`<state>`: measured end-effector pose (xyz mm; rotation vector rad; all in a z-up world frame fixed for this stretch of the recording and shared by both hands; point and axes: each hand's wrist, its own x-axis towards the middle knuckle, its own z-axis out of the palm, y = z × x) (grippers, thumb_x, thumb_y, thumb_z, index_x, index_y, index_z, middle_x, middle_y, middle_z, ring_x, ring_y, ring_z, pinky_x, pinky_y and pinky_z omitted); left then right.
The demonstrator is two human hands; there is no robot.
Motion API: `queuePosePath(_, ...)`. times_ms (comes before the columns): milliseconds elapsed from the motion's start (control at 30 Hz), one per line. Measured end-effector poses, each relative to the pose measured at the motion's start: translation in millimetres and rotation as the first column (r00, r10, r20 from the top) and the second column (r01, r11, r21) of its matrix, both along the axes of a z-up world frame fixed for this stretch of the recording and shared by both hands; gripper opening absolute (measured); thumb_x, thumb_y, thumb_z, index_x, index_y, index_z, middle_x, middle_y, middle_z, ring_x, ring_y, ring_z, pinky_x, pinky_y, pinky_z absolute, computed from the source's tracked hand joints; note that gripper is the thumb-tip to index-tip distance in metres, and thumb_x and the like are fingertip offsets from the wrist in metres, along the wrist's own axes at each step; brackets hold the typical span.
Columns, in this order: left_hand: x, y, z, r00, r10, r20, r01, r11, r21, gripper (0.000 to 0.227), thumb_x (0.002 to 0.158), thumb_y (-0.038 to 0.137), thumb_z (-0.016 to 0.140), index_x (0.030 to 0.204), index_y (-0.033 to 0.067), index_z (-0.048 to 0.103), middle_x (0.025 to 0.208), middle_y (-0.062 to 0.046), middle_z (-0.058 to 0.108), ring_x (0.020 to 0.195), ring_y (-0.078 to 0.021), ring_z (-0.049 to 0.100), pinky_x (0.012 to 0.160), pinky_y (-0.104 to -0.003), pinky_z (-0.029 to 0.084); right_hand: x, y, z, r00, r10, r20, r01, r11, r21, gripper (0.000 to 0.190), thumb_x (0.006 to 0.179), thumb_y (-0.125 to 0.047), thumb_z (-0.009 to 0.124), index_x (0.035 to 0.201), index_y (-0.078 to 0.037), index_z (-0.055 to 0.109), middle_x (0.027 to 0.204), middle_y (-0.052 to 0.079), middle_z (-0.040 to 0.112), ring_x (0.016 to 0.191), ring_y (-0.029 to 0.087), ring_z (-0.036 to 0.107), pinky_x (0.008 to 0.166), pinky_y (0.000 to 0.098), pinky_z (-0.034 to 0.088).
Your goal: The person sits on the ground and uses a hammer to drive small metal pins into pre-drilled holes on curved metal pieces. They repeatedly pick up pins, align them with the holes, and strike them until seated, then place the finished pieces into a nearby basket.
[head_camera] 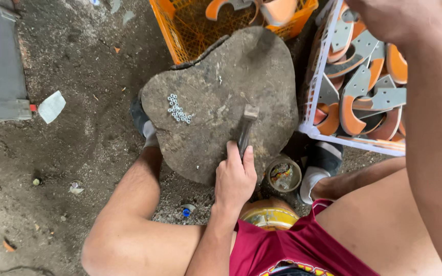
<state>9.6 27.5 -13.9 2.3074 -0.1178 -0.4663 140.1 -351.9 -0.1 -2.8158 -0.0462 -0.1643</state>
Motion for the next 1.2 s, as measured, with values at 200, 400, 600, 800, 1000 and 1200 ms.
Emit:
queuePosePath(200,2,-2,0,1.0,-0.003,0.007,0.003,1.0,0.023,0.036,0.105,0.037,0.049,0.118,0.0033,0.048,0.068,-0.03,0.067,0.068,-0.0545,0.066,0.062,-0.066,0.051,-75,-1,-83,0.4,-0.479,-0.781,0.469,0.84,-0.274,0.074,0.085,-0.065,0.079,0.097,0.008,0.078,0.085,0.025,0.078,0.08,0.038,0.077,0.079,0.0479,0.059)
queuePosePath(400,2,-3,-1,1.0,-0.002,0.018,0.002,0.999,0.035,0.035,0.105,0.037,0.049,0.117,0.0038,0.048,0.068,-0.03,0.067,0.069,-0.0546,0.066,0.061,-0.066,0.051,-125,45,-105,0.686,-0.556,-0.468,0.544,0.82,-0.177,0.069,0.083,-0.04,0.086,0.126,0.006,0.058,0.105,0.031,0.073,0.101,0.048,0.068,0.088,0.0535,0.053)
queuePosePath(600,2,-2,3,1.0,0.026,0.007,-0.026,0.997,-0.071,0.032,0.105,0.036,0.05,0.113,0.0052,0.05,0.069,-0.029,0.068,0.07,-0.0537,0.067,0.059,-0.065,0.051,-115,30,-25,0.742,-0.593,-0.313,0.633,0.773,0.036,0.037,0.101,-0.024,0.074,0.117,0.008,0.068,0.11,0.028,0.073,0.101,0.042,0.069,0.091,0.0479,0.053)
queuePosePath(800,0,-6,5,0.998,0.048,-0.049,-0.055,0.987,-0.148,0.03,0.106,0.037,0.049,0.111,0.0074,0.051,0.066,-0.025,0.069,0.068,-0.0513,0.069,0.058,-0.062,0.053,-104,73,24,0.883,-0.009,-0.47,0.287,0.803,0.522,0.044,0.093,-0.005,0.063,0.136,-0.011,0.067,0.095,0.007,0.074,0.086,0.013,0.065,0.075,0.0304,0.052)
queuePosePath(1000,-3,-11,6,1.0,0.003,0.001,-0.002,0.985,-0.171,0.031,0.106,0.036,0.05,0.114,0.0061,0.049,0.067,-0.027,0.067,0.068,-0.0513,0.069,0.054,-0.061,0.052,-97,108,-1,0.846,-0.028,-0.532,0.352,0.779,0.518,0.03,0.098,-0.01,0.067,0.127,-0.006,0.069,0.086,0.009,0.075,0.076,0.014,0.064,0.07,0.0322,0.052)
queuePosePath(1200,-4,-18,3,0.999,-0.031,0.015,0.033,0.986,-0.166,0.033,0.106,0.036,0.049,0.116,0.0046,0.047,0.067,-0.028,0.067,0.068,-0.0515,0.068,0.054,-0.061,0.053,-94,111,0,0.85,-0.043,-0.524,0.356,0.781,0.513,0.028,0.093,-0.011,0.07,0.121,-0.006,0.073,0.092,0.01,0.078,0.079,0.014,0.069,0.073,0.0314,0.054)
